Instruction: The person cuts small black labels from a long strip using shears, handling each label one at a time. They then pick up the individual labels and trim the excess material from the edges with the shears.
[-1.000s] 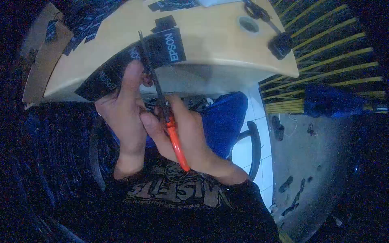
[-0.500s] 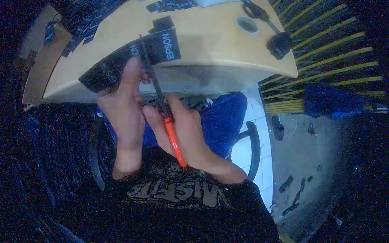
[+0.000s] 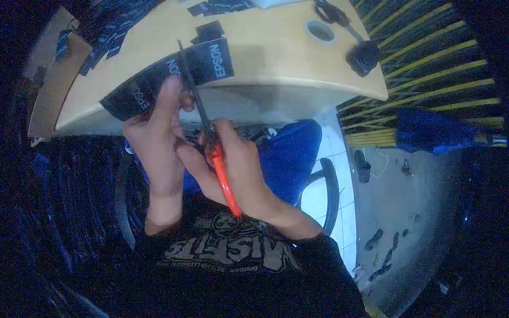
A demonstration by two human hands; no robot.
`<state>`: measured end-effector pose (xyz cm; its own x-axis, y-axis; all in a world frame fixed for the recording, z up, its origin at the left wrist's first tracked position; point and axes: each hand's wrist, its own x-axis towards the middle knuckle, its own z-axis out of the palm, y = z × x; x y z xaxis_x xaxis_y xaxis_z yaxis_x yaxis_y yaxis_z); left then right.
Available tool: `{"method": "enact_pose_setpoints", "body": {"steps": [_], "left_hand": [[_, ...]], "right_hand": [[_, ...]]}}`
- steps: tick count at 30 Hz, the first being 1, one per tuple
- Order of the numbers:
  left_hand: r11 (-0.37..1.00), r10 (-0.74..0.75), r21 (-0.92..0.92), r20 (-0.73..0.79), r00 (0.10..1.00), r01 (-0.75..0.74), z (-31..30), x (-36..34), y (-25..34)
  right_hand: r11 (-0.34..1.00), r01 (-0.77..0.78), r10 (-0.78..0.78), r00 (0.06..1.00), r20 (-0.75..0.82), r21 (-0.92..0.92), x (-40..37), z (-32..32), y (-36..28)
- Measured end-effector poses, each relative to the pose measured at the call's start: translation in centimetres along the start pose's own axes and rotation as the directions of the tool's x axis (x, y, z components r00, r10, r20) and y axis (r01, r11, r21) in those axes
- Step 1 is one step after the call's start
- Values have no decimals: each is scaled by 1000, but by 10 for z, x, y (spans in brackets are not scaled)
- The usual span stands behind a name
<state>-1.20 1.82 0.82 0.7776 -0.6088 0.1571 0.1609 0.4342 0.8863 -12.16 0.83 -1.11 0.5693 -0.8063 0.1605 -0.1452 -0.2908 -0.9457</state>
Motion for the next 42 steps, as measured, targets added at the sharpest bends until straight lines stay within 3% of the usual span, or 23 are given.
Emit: {"method": "enact_pose_setpoints", "body": {"steps": [7,10,12,17,19,23,25,29,31,35,38,42], "left_hand": [[999,-32,2,-20,999,32,0,-2,1],[998,-43,42,-15,999,44,-2,-3,-1],[998,-58,-24,-16,998,57,-1,-2,-3],[991,-90,98,-3,996,90,-1,-1,2],[998,-57,-12,-4,998,57,-1,-1,-3],[997,-73,0,4,997,73,-1,0,-4],[995,-93,29,-7,996,93,-1,-1,-4],[995,-77,59,23,997,75,-4,3,-10],[989,-148,23,27,989,147,-3,6,-13],[986,-161,-45,14,987,162,0,12,-22],[986,-166,26,5,986,166,-1,15,-26],[980,-165,116,5,986,163,2,14,-19]], "right_hand": [[999,-31,31,1000,-1,-28,3,0,0],[999,44,-44,999,-32,4,4,1,1],[1000,-7,7,1000,-7,19,5,1,-1],[1000,14,-14,1000,3,3,8,0,-1],[999,-8,8,1000,-5,-39,9,0,-1],[1000,-15,15,1000,-11,-26,8,1,0],[993,-114,115,993,-8,11,8,2,-2],[998,-31,29,998,-48,-48,10,3,3],[976,-192,193,981,-4,-103,14,0,-2],[987,-135,129,990,-61,-90,21,5,9],[994,-80,75,995,-65,-78,24,6,14],[980,-170,166,985,-40,-103,25,4,15]]}}
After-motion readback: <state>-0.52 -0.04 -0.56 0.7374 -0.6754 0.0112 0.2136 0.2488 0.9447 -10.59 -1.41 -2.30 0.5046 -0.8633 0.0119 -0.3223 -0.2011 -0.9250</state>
